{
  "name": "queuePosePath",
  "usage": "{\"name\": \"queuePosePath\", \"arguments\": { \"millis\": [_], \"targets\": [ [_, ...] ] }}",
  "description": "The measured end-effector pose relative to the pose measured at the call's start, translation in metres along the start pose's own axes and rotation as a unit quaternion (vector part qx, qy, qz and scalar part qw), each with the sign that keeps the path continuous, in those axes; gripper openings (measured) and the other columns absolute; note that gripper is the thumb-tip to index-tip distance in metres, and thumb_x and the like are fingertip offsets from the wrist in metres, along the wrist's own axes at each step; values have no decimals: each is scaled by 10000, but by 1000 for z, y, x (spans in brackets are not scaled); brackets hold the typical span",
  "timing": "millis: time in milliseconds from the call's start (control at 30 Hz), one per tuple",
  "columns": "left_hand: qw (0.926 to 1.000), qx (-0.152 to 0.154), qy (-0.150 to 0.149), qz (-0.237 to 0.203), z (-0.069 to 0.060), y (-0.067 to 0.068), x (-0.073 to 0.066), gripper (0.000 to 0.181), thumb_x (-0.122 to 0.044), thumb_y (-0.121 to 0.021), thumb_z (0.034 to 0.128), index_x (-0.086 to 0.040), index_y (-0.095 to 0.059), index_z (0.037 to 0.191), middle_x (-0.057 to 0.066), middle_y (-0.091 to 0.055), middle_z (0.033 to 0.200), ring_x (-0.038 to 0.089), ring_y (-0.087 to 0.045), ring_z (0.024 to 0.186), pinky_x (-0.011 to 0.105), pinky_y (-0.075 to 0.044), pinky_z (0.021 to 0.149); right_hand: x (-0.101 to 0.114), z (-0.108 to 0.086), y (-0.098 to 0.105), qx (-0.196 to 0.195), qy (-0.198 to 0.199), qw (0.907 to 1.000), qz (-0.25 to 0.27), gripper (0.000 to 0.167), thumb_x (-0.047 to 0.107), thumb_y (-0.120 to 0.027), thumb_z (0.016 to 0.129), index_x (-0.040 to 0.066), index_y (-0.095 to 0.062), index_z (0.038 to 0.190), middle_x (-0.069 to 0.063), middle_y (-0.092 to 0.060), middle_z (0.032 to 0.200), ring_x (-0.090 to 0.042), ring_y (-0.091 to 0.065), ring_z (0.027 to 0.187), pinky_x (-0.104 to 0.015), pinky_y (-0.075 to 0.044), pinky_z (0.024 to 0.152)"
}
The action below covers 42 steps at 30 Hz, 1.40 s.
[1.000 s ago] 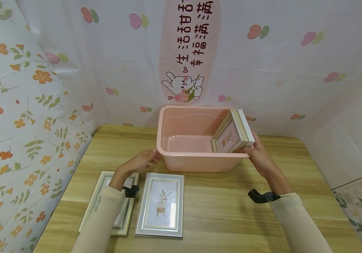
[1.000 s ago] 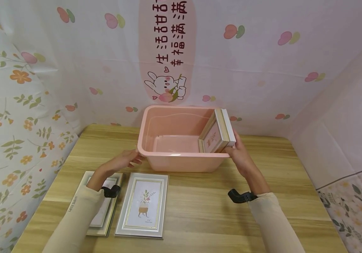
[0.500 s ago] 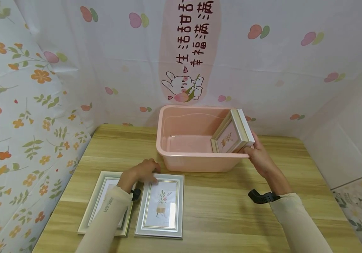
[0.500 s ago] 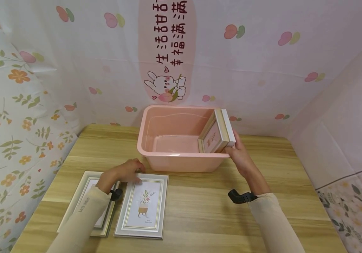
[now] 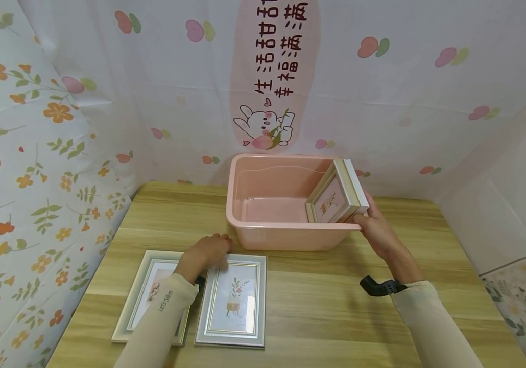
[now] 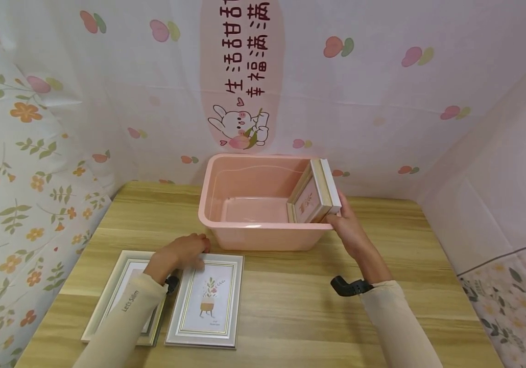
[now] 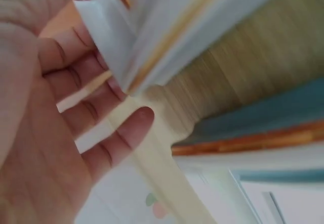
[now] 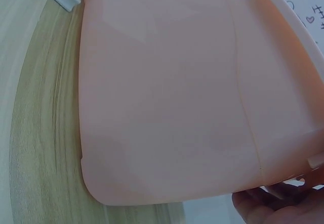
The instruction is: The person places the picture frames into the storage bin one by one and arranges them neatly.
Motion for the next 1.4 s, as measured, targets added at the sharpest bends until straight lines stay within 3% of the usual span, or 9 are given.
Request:
{"name": "queuePosePath", "arguments": {
  "millis": [133,233,433,633,833,967,1167,1300,1400],
  "targets": [
    [9991,-194,-239,287,-1,-1,-2,192,-112,-742,754,-96,-611,893,67,-603,1017,282,-553,941,433,-481,788,1,0,-1,6,-35,10000,-3,860,-51,-405,937,378,-36,1585,-110,-116,1641,-281,-218,1417,-349,-344,968],
    [9993,-217,-270,158,-3,0,-1,198,-108,-722,766,-102,-607,927,38,-599,939,251,-551,873,408,-477,765,1,0,-1,14,-40,10000,-19,866,-55,-404,933,371,-26,1586,-103,-107,1644,-269,-237,1395,-326,-368,943],
    [9947,-15,-120,-1016,-9,5,7,272,-91,-685,814,-104,-582,1065,-6,-597,854,189,-527,771,384,-465,738,1,-1,-1,26,-45,10000,9,872,-56,-414,929,360,-22,1588,-105,-99,1646,-250,-269,1353,-288,-398,901],
    [9690,114,-743,-2353,-15,16,11,331,-101,-671,852,-44,-637,1176,26,-667,1079,156,-580,957,380,-492,881,-1,-1,-1,-11,-72,10000,23,867,-56,-424,920,349,-48,1589,-119,-140,1629,-229,-304,1329,-268,-409,899],
    [9320,422,-1438,-3301,-30,37,3,116,-154,-692,911,-64,-712,981,-16,-679,870,110,-570,773,262,-487,719,-1,-1,0,-3,-55,10000,13,874,-58,-425,918,350,-42,1589,-116,-128,1635,-237,-292,1346,-272,-407,903],
    [9196,665,-1549,-3548,-39,43,-4,104,-171,-692,913,-68,-683,897,-45,-637,796,74,-532,710,220,-438,650,-1,-1,1,41,-43,10000,7,880,-55,-421,923,357,-17,1587,-96,-81,1650,-254,-244,1386,-303,-385,917],
    [9066,1028,-1574,-3779,-49,45,-13,141,-149,-682,914,-32,-625,968,-48,-617,711,25,-458,561,189,-362,531,-2,0,2,-14,-13,10000,9,861,-62,-418,928,364,-58,1584,-98,-126,1636,-224,-309,1314,-285,-418,879],
    [8884,1267,-1835,-4012,-57,50,-24,153,-111,-664,922,0,-635,1022,18,-697,759,26,-540,583,185,-422,538,-2,1,2,-34,14,10000,-9,848,-54,-425,934,373,-82,1581,-97,-149,1629,-221,-315,1308,-276,-423,875],
    [8835,1307,-2031,-4014,-61,56,-31,156,-101,-657,924,3,-644,1040,45,-724,830,38,-585,648,191,-452,577,-1,1,1,4,5,10000,-47,844,-35,-432,942,378,-68,1582,-96,-139,1636,-239,-268,1372,-294,-392,915]
  ]
}}
Point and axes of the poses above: each hand's wrist, its own z-axis towards the middle knuckle, its own y-axis out of the back of the hand, x = y × z, the point moved 8 cm from there along z, towards the middle knuckle
